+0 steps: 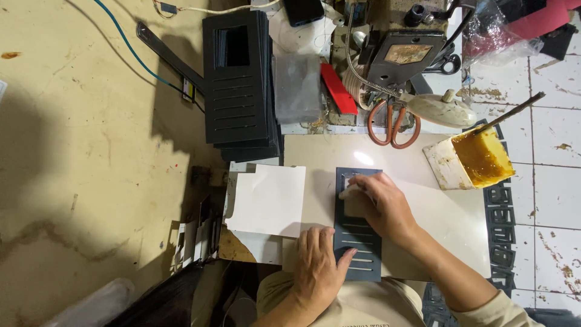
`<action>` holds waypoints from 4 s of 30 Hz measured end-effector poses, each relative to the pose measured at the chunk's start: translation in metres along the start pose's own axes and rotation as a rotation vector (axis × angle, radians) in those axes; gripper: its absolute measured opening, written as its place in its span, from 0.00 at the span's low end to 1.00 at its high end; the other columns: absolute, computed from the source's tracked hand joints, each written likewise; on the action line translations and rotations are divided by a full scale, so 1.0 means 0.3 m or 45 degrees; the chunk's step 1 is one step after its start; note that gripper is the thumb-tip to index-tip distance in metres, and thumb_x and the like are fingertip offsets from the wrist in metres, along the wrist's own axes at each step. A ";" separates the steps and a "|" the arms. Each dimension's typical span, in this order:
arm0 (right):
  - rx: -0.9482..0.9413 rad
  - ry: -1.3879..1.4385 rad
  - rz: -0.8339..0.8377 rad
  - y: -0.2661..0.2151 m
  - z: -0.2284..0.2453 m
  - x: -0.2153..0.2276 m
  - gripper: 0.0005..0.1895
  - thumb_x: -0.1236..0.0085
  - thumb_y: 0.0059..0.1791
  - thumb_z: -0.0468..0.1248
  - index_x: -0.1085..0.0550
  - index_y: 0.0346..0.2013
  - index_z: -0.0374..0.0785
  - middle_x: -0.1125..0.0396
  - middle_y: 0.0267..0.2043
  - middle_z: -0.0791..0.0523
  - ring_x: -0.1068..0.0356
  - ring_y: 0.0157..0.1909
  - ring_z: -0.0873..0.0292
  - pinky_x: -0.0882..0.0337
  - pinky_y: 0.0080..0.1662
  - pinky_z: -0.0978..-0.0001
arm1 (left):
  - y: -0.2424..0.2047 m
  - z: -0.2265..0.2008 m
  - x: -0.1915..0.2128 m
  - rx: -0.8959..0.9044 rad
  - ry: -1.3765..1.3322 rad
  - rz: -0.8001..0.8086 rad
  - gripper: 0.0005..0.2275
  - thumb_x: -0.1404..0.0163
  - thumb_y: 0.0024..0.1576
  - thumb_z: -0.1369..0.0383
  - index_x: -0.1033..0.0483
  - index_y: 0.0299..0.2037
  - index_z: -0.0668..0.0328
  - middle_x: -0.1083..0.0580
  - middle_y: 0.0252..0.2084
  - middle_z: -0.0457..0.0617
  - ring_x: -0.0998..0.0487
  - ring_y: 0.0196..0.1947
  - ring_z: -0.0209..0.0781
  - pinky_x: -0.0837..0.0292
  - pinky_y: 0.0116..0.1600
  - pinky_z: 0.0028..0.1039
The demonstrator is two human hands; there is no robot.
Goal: The person assembles small dark cut frame pieces at a workbench. They dip an applicator into a pot of yellow glue, apply glue along the frame edges, lay a mesh sheet into the frame opening, and press it down, repeating the process on successive pieces.
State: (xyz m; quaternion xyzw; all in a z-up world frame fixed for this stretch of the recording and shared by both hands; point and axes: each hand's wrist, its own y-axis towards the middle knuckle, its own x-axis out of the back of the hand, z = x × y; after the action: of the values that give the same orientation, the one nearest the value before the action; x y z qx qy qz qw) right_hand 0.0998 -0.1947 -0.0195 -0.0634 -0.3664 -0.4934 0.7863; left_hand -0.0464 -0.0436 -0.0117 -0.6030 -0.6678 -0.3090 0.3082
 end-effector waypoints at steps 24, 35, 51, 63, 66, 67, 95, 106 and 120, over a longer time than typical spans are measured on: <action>0.089 0.401 -0.450 -0.170 0.072 0.301 0.12 0.48 0.55 0.22 0.30 0.50 0.38 0.29 0.58 0.54 0.26 0.58 0.63 0.23 0.55 0.72 | -0.007 -0.028 -0.012 0.064 -0.009 -0.097 0.21 0.36 0.49 0.63 0.33 0.44 0.66 0.32 0.39 0.59 0.31 0.43 0.57 0.35 0.51 0.43; -0.080 -0.009 -0.346 -0.101 -0.080 0.170 0.20 0.52 0.52 0.25 0.29 0.59 0.35 0.39 0.71 0.45 0.35 0.68 0.47 0.34 0.64 0.62 | 0.069 -0.085 0.293 -0.377 -0.448 -0.175 0.11 0.41 0.58 0.76 0.28 0.48 0.63 0.20 0.40 0.54 0.14 0.40 0.42 0.18 0.43 0.26; -0.015 -0.513 -0.105 -0.069 -0.200 0.075 0.25 0.54 0.53 0.34 0.38 0.64 0.24 0.52 0.75 0.38 0.47 0.73 0.39 0.46 0.69 0.49 | 0.752 0.082 0.010 -0.515 -0.064 0.716 0.18 0.33 0.44 0.66 0.24 0.43 0.59 0.21 0.42 0.56 0.20 0.47 0.55 0.26 0.51 0.39; -0.001 -0.342 -0.281 -0.077 -0.159 0.091 0.20 0.49 0.52 0.35 0.31 0.58 0.31 0.45 0.71 0.39 0.42 0.70 0.38 0.39 0.66 0.53 | 0.569 0.015 0.188 -0.615 -0.016 0.044 0.15 0.45 0.57 0.74 0.29 0.54 0.63 0.22 0.44 0.57 0.21 0.48 0.57 0.27 0.53 0.42; 0.049 -0.332 -0.384 -0.088 -0.157 0.088 0.14 0.47 0.52 0.34 0.27 0.51 0.32 0.41 0.68 0.41 0.37 0.67 0.39 0.35 0.64 0.55 | 0.664 0.045 0.330 -0.361 0.325 -0.067 0.13 0.58 0.65 0.78 0.27 0.57 0.59 0.23 0.48 0.56 0.21 0.47 0.54 0.25 0.50 0.39; 0.055 -0.330 -0.381 -0.098 -0.166 0.084 0.14 0.47 0.52 0.34 0.27 0.51 0.32 0.41 0.68 0.41 0.37 0.67 0.39 0.35 0.64 0.55 | 0.714 0.058 0.359 -0.357 0.326 -0.073 0.13 0.58 0.65 0.78 0.27 0.57 0.59 0.23 0.48 0.56 0.21 0.47 0.54 0.25 0.50 0.39; 0.066 -0.451 -0.192 -0.261 -0.088 0.137 0.07 0.42 0.39 0.29 0.28 0.30 0.40 0.30 0.38 0.55 0.32 0.53 0.51 0.36 0.55 0.56 | 1.029 0.160 0.423 -0.443 0.776 -0.018 0.24 0.34 0.46 0.64 0.23 0.53 0.60 0.26 0.52 0.54 0.32 0.57 0.54 0.45 0.58 0.51; 0.037 -0.380 -0.229 -0.177 -0.050 0.088 0.04 0.41 0.47 0.35 0.25 0.34 0.38 0.30 0.39 0.55 0.32 0.47 0.52 0.35 0.50 0.58 | 1.080 0.098 0.446 -0.303 0.876 0.121 0.28 0.29 0.38 0.61 0.22 0.49 0.60 0.27 0.54 0.51 0.35 0.61 0.56 0.46 0.60 0.51; 0.165 -0.378 -0.148 -0.152 -0.015 0.071 0.12 0.41 0.47 0.35 0.25 0.44 0.37 0.29 0.47 0.54 0.32 0.52 0.50 0.35 0.54 0.57 | 1.142 0.120 0.434 -0.196 0.831 0.266 0.30 0.27 0.38 0.59 0.24 0.48 0.64 0.27 0.53 0.57 0.31 0.58 0.57 0.41 0.59 0.52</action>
State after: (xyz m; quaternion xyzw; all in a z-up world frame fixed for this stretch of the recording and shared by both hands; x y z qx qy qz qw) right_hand 0.0699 -0.2352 -0.0212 -0.0634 -0.5126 -0.4985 0.6962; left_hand 0.2825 0.0927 0.0824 -0.5591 -0.4435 -0.5017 0.4889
